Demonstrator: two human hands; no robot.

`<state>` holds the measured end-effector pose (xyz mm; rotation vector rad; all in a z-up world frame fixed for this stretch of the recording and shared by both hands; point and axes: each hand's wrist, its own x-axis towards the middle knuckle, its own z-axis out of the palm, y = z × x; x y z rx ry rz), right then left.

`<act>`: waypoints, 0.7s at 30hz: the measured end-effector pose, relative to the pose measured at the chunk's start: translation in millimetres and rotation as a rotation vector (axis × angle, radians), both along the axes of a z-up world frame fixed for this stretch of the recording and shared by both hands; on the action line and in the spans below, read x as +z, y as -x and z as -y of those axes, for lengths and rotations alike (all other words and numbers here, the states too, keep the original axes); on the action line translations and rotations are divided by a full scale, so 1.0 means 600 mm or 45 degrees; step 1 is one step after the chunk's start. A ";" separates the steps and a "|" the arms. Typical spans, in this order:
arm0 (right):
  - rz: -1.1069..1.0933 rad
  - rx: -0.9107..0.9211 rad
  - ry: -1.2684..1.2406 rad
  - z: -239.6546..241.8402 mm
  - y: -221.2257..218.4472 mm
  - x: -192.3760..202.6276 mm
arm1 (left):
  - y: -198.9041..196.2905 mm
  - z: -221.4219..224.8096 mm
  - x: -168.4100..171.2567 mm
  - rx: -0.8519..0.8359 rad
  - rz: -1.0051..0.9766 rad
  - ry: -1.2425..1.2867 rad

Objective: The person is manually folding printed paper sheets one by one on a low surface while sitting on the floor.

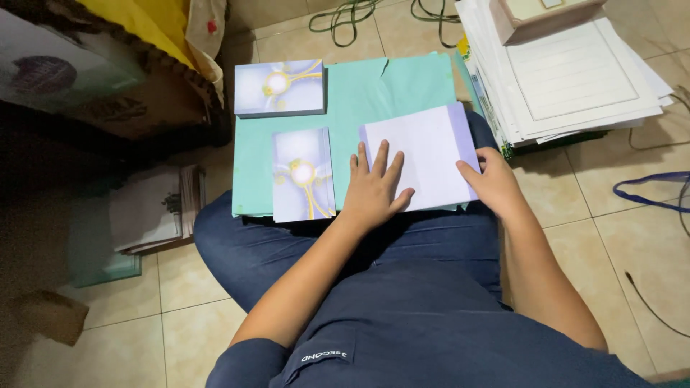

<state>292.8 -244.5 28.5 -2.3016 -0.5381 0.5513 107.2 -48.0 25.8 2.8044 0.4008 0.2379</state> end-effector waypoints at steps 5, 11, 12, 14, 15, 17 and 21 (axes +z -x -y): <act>-0.542 -0.044 -0.487 0.039 -0.028 0.002 | 0.004 0.000 0.006 -0.045 0.177 0.073; -0.193 0.117 -0.640 0.020 0.024 0.079 | 0.007 -0.016 0.025 0.329 0.498 0.700; -0.127 0.152 -0.718 0.011 0.038 0.090 | 0.010 -0.023 0.028 0.488 0.466 0.992; -0.130 0.177 -0.829 0.003 0.042 0.087 | 0.008 -0.042 0.008 0.440 0.548 1.267; -0.133 0.192 -0.939 -0.001 0.045 0.085 | 0.007 -0.051 -0.002 0.379 0.623 1.543; -0.076 0.202 -0.970 -0.008 0.039 0.078 | 0.017 -0.055 0.029 0.304 0.759 1.528; 0.140 0.224 -0.940 -0.014 0.030 0.057 | 0.030 -0.044 0.091 0.212 0.989 1.382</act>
